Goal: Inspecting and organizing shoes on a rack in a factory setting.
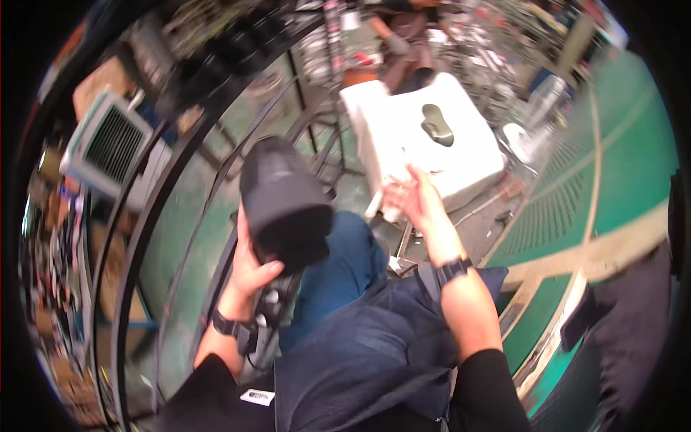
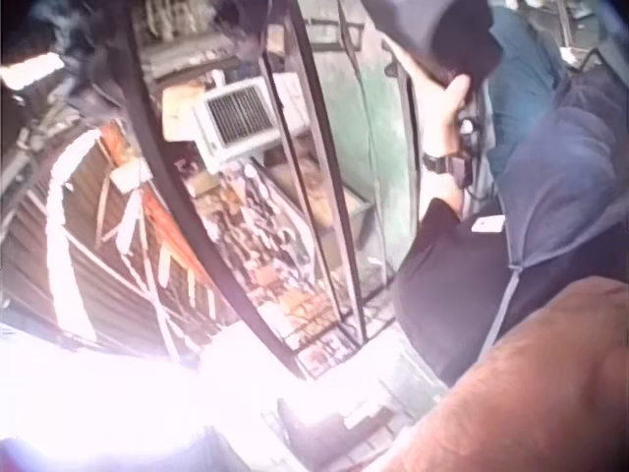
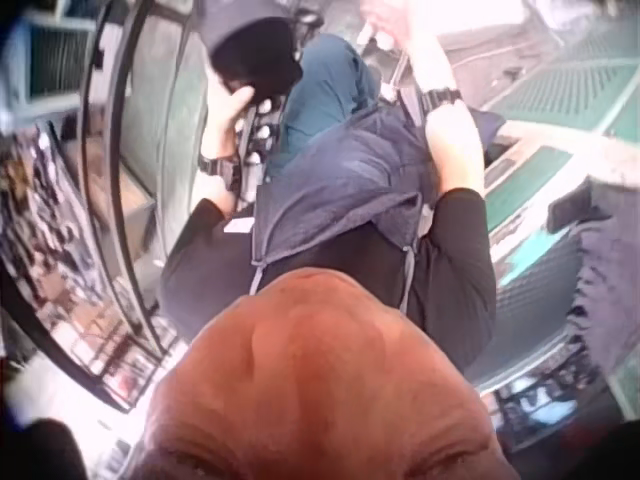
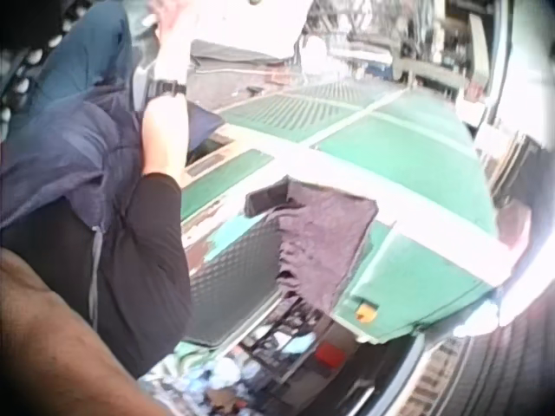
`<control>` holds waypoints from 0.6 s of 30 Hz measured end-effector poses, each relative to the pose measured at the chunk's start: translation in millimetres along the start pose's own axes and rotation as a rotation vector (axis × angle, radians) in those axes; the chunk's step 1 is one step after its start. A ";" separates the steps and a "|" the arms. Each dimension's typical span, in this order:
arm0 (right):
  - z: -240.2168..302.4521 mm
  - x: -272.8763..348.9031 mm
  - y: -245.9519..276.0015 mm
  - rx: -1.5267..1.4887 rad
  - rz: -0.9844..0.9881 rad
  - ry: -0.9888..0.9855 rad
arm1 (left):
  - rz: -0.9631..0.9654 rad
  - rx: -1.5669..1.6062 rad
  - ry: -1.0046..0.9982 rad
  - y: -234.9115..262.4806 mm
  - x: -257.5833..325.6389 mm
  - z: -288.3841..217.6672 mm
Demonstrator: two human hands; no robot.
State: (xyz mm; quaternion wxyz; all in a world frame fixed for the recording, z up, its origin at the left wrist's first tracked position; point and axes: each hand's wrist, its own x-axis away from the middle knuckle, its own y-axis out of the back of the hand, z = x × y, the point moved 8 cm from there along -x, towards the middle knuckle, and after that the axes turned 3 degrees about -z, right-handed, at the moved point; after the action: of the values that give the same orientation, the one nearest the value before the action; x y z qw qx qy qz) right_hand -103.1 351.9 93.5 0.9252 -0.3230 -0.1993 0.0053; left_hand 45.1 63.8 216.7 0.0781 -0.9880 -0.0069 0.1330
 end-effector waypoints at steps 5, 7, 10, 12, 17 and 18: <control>-78.3 103.2 -126.2 0.125 0.601 -0.450 | 0.031 -0.965 -0.424 6.1 1.7 -35.6; -117.9 105.5 -125.9 0.368 0.481 -0.408 | 0.113 -0.961 -0.278 -0.1 16.7 2.1; -146.1 103.9 -113.9 0.548 0.371 -0.464 | 0.040 -0.598 0.307 36.9 23.9 67.2; -137.8 99.2 -104.5 0.675 0.455 -0.396 | -0.005 -0.726 0.294 62.3 25.3 91.3; -75.2 102.3 -93.2 0.845 0.478 -0.265 | -0.020 -1.341 0.372 145.3 64.6 180.9; -65.8 103.5 -89.6 0.851 0.480 -0.267 | -0.021 -1.364 0.448 168.7 76.7 197.6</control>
State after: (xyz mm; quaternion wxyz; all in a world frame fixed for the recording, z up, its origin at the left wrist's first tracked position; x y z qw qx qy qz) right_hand 6.0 256.1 138.2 0.9140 0.0497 -0.2162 0.3398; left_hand 65.7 -70.1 -17.9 -0.5558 -0.8203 -0.0819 -0.1077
